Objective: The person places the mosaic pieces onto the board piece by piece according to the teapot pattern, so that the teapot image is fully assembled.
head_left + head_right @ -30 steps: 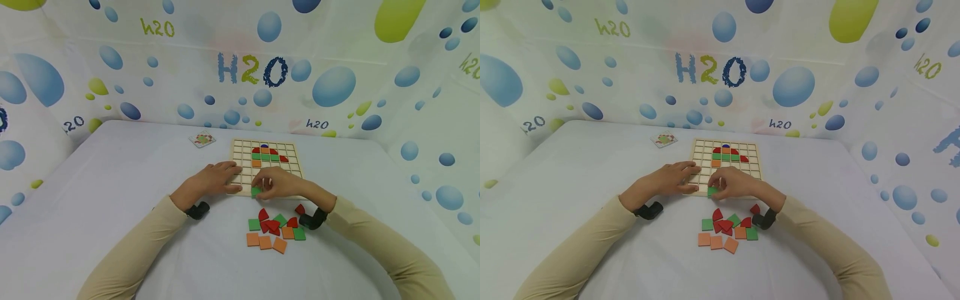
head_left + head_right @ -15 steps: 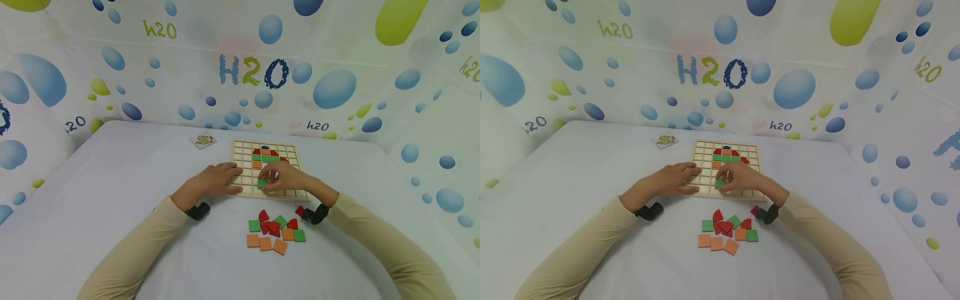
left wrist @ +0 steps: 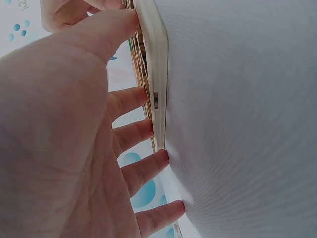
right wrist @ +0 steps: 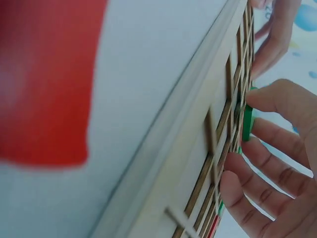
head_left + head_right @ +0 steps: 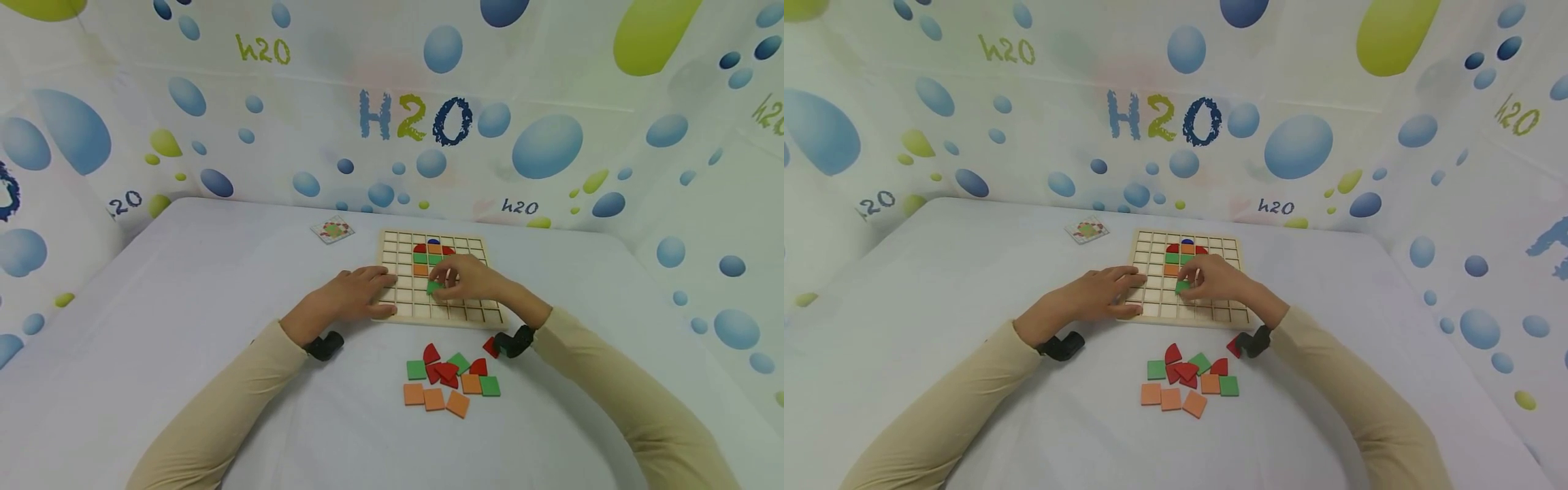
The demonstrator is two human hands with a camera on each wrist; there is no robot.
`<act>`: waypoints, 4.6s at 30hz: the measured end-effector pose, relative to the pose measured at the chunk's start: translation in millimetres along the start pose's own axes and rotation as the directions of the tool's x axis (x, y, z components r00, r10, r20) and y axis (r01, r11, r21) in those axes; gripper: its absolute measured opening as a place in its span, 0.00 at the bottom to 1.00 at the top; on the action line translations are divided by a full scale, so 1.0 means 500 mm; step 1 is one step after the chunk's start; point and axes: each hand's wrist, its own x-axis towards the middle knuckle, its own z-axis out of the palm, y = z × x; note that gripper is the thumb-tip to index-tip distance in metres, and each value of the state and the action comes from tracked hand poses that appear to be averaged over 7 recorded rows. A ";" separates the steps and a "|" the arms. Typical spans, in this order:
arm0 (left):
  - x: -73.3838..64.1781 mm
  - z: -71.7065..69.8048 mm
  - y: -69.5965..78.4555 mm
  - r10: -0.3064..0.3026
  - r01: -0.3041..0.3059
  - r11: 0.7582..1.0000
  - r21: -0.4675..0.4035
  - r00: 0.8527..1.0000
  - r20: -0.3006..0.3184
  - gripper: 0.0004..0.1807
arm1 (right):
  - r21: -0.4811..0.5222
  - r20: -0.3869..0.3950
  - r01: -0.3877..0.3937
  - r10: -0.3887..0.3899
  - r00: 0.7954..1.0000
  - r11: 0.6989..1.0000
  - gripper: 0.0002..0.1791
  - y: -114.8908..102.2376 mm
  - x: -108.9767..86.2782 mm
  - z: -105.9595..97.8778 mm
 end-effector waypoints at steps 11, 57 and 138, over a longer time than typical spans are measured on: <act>0.001 0.001 0.001 -0.006 0.006 1.000 0.007 1.000 0.006 0.37 | -0.008 -0.035 -0.127 0.127 0.991 0.992 0.15 0.010 0.012 -0.005; 0.001 0.003 -0.002 0.000 -0.001 1.000 -0.024 1.000 -0.006 0.36 | 0.027 -0.021 -0.076 0.077 0.997 0.997 0.04 -0.002 -0.018 0.001; -0.004 -0.001 0.002 -0.009 0.009 0.999 -0.031 1.000 0.005 0.37 | 0.069 0.417 0.273 -0.276 0.866 0.960 0.09 -0.207 -0.106 0.089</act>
